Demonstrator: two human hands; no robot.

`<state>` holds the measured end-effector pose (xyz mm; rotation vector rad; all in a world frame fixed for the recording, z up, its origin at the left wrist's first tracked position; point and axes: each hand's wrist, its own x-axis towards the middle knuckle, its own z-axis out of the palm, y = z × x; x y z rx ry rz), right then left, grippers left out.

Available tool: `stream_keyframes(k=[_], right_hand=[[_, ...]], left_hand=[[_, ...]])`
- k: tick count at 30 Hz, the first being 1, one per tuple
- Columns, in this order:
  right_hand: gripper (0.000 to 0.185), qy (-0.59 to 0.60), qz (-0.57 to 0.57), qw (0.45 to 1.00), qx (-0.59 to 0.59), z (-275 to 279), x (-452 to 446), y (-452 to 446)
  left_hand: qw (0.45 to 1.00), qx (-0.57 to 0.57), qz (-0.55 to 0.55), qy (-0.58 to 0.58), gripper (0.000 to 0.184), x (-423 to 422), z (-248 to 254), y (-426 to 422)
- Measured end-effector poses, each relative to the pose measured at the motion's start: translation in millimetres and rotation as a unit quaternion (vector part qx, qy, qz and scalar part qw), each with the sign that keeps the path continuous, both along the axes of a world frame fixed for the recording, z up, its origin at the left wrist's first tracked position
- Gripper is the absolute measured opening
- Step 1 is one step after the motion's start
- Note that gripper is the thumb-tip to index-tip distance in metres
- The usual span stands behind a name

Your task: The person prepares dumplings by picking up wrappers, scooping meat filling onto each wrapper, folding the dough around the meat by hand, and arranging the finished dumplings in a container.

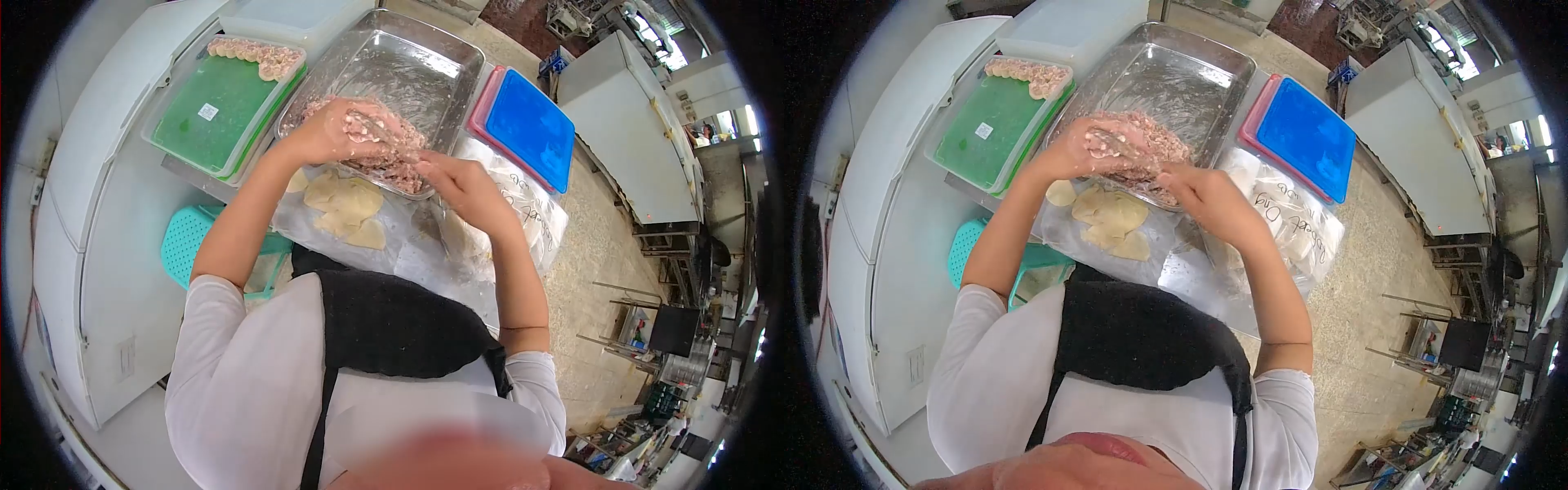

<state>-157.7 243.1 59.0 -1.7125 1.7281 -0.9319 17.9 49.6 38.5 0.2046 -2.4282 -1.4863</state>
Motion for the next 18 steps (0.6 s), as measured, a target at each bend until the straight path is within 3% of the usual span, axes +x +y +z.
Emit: stream_keyframes(k=[4,6,7,9,12,14,16,18], right_hand=[[0.032,0.006,0.004,0.998,0.067,-29.7,-11.5,-15.2],[0.028,0.034,0.036,0.998,0.042,-52.0,-29.7,-23.9],[0.028,0.035,0.033,0.998,0.042,-46.4,-23.4,-23.0],[0.023,0.294,-0.129,0.947,-0.012,-29.7,-3.5,-21.9],[0.023,0.295,-0.138,0.943,-0.062,-41.8,36.7,-26.6],[0.021,0.251,-0.152,0.95,-0.106,-98.9,20.1,-38.3],[0.028,0.344,-0.182,0.913,0.123,-101.6,-1.4,-38.8],[0.031,0.33,-0.198,0.905,0.181,-76.4,4.4,-31.2]], left_hand=[[0.999,-0.05,-0.011,-0.017,0.036,6.9,4.4,-3.3],[0.975,-0.184,0.064,-0.11,0.052,3.8,-21.0,-10.4],[0.975,-0.184,0.062,-0.107,0.052,0.3,-37.6,-18.5],[0.981,-0.126,0.123,-0.084,0.053,-7.2,-66.4,-38.2],[0.99,-0.056,0.116,-0.061,0.049,-7.6,-75.0,-44.4],[0.988,-0.08,0.101,-0.089,0.048,-0.8,-65.1,-46.4],[0.984,-0.11,0.094,-0.108,0.047,9.6,-51.8,-54.9],[0.996,-0.036,0.079,-0.037,0.053,32.2,-41.5,-60.3]])
